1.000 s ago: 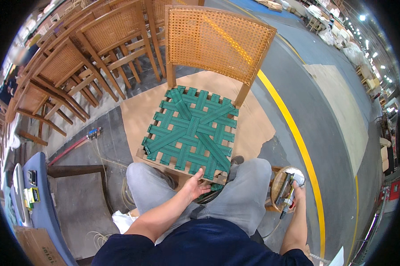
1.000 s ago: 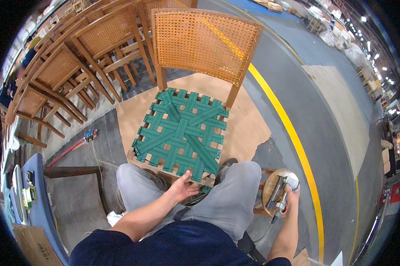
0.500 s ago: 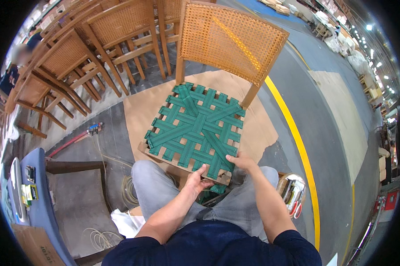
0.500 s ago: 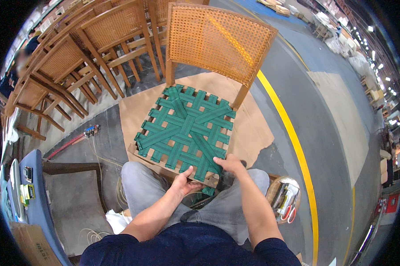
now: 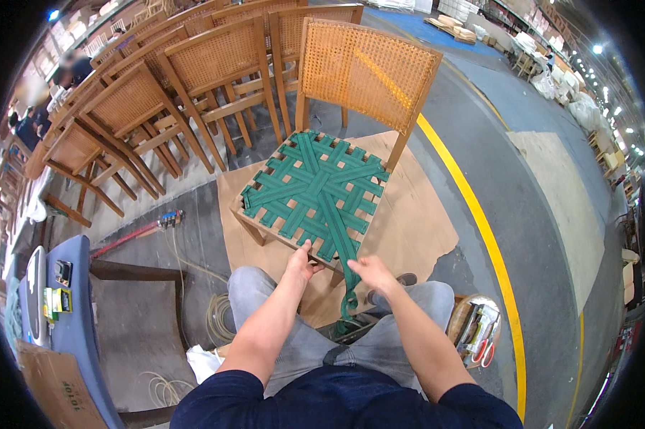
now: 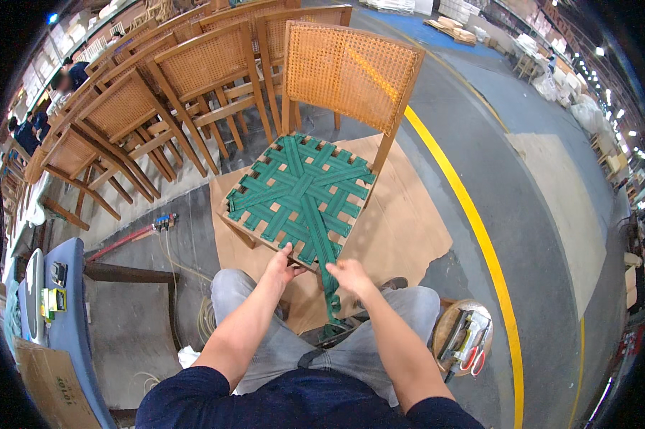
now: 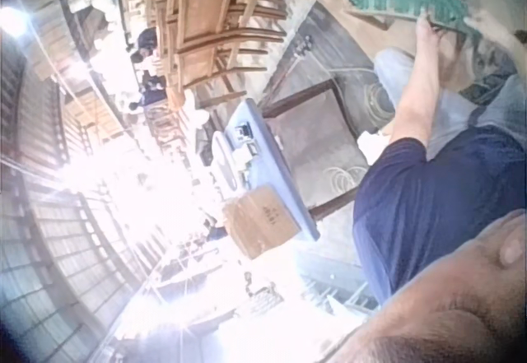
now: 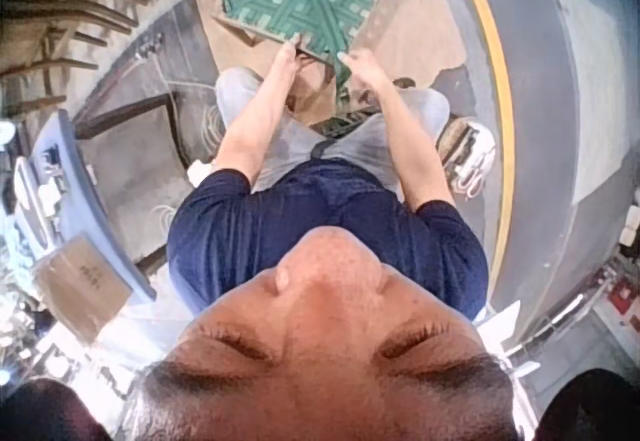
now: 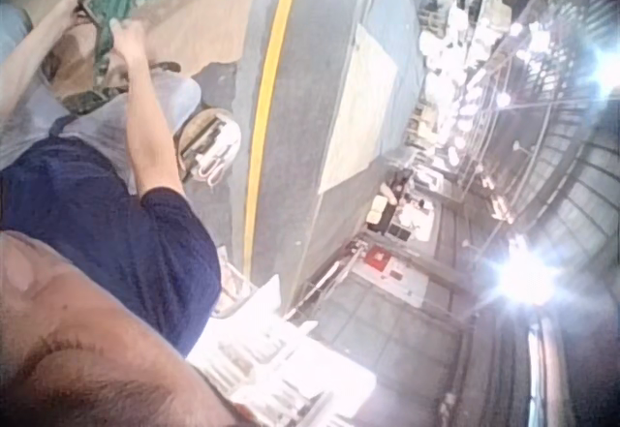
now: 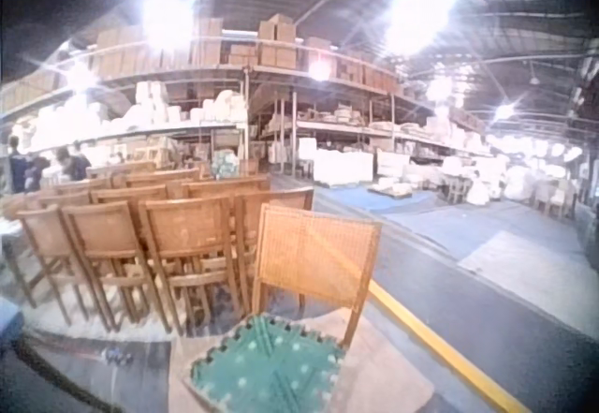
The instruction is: The person weaves green straps into a wooden chair seat frame, securing them with a staple gun and trimming excess material with scissors. The person adjusts the straps and staples them in place to form a woven seat pattern.
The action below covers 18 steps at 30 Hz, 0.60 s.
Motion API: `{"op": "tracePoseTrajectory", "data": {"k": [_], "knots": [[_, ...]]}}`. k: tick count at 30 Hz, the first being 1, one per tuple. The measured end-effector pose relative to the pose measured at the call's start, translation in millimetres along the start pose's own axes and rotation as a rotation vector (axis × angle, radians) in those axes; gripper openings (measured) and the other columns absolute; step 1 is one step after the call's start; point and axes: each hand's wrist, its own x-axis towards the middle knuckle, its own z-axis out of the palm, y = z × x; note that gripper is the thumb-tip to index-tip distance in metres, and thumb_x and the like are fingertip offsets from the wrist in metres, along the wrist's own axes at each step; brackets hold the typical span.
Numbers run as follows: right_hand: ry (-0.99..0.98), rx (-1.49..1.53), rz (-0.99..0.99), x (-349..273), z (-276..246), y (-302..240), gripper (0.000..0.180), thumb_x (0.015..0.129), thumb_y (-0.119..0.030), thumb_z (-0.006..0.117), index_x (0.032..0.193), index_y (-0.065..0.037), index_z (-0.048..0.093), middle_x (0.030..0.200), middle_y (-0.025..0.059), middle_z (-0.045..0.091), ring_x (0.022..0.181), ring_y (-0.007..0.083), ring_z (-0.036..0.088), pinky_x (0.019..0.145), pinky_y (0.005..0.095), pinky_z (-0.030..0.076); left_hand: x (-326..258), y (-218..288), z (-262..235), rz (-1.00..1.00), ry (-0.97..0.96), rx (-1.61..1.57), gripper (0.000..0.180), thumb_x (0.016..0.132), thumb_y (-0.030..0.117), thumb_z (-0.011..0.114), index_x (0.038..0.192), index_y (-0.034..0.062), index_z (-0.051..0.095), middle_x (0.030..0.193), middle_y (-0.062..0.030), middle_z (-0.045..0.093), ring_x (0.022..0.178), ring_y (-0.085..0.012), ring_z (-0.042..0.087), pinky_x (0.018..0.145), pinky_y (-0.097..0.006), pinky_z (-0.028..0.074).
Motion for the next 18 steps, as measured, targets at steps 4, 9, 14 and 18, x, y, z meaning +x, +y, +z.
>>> {"op": "tracePoseTrajectory", "data": {"k": [4,9,14,18], "knots": [[-0.071,0.316,0.164,-72.7,5.1,9.8,0.039,0.106,-0.04,0.068,0.093,-0.004,0.073,0.081,0.0001,0.067,0.076,0.0102,0.061,0.071,0.0321,0.052,-33.3,-6.4,1.6,0.251,0.267,0.308,0.044,0.107,0.039,0.065,0.132,0.0044,0.055,0.115,-0.0112,0.063,0.093,-0.0323,0.071,0.088,-0.05,0.062],[-0.227,0.669,0.154,-80.7,34.3,25.0,0.033,0.107,-0.037,0.066,0.104,-0.005,0.075,0.094,0.0053,0.076,0.087,0.0153,0.071,0.081,0.0334,0.058,-38.2,-26.3,44.6,-0.094,-0.439,0.097,0.052,0.112,0.053,0.047,0.121,0.0031,0.061,0.101,-0.0134,0.071,0.084,-0.0294,0.072,0.073,-0.046,0.063],[-0.374,-0.127,0.021,-5.0,-53.9,19.0,0.037,0.109,-0.036,0.062,0.121,-0.003,0.073,0.104,0.009,0.076,0.096,0.0185,0.071,0.089,0.0368,0.058,-41.3,-42.4,53.9,-0.097,-0.312,0.215,0.053,0.114,0.052,0.042,0.114,0.0028,0.062,0.091,-0.0116,0.072,0.078,-0.0297,0.073,0.074,-0.048,0.063],[-0.352,0.566,0.248,70.0,-53.4,-17.3,0.052,0.113,-0.044,0.05,0.13,0.003,0.063,0.117,0.0169,0.073,0.107,0.0283,0.07,0.093,0.044,0.058,-68.5,-67.3,53.7,-0.145,-0.401,0.179,0.053,0.115,0.051,0.041,0.112,0.0023,0.061,0.093,-0.0115,0.072,0.078,-0.03,0.074,0.073,-0.044,0.064]]}}
